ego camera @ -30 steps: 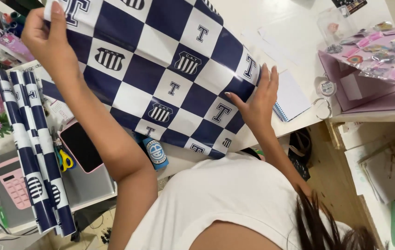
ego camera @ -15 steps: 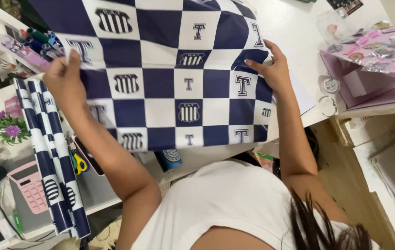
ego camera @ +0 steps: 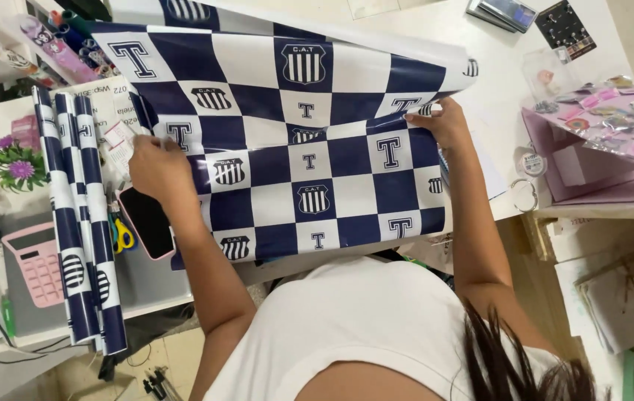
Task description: Rolling a sheet of decorative wrapping paper into a tight tube and securing it with adhesive tape.
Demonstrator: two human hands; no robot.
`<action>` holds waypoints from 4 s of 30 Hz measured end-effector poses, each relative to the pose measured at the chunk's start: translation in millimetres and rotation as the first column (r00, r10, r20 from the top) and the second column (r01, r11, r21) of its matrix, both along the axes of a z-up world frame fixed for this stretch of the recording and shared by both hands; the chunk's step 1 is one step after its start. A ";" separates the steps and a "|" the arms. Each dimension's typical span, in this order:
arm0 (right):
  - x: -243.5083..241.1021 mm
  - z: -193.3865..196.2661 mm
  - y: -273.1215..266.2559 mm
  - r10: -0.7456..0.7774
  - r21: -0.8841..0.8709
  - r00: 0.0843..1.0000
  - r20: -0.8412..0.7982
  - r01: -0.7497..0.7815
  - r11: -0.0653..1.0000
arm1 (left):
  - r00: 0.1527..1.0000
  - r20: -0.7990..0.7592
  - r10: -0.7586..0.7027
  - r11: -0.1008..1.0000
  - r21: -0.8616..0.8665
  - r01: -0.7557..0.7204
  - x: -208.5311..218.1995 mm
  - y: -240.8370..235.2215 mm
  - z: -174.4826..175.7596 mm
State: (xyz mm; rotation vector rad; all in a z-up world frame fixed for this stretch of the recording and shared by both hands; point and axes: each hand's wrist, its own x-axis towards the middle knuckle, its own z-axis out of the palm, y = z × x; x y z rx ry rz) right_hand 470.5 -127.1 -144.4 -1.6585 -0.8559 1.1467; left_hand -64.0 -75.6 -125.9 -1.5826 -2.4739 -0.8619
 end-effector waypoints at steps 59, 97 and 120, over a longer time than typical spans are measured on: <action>42.9 55.5 -21.9 0.139 0.256 0.980 -0.145 -0.098 0.962 | 0.614 0.711 -0.344 0.939 0.278 0.204 -12.5 23.1 52.4; 33.2 18.8 25.7 -0.301 0.577 0.952 -0.048 0.273 0.770 | 0.561 0.573 -0.598 0.801 0.431 0.415 31.2 2.6 71.4; -118.1 22.4 -54.9 0.339 -0.132 0.164 0.926 -0.702 0.700 | 0.775 0.569 -0.274 0.956 0.071 0.286 41.1 -20.2 -0.2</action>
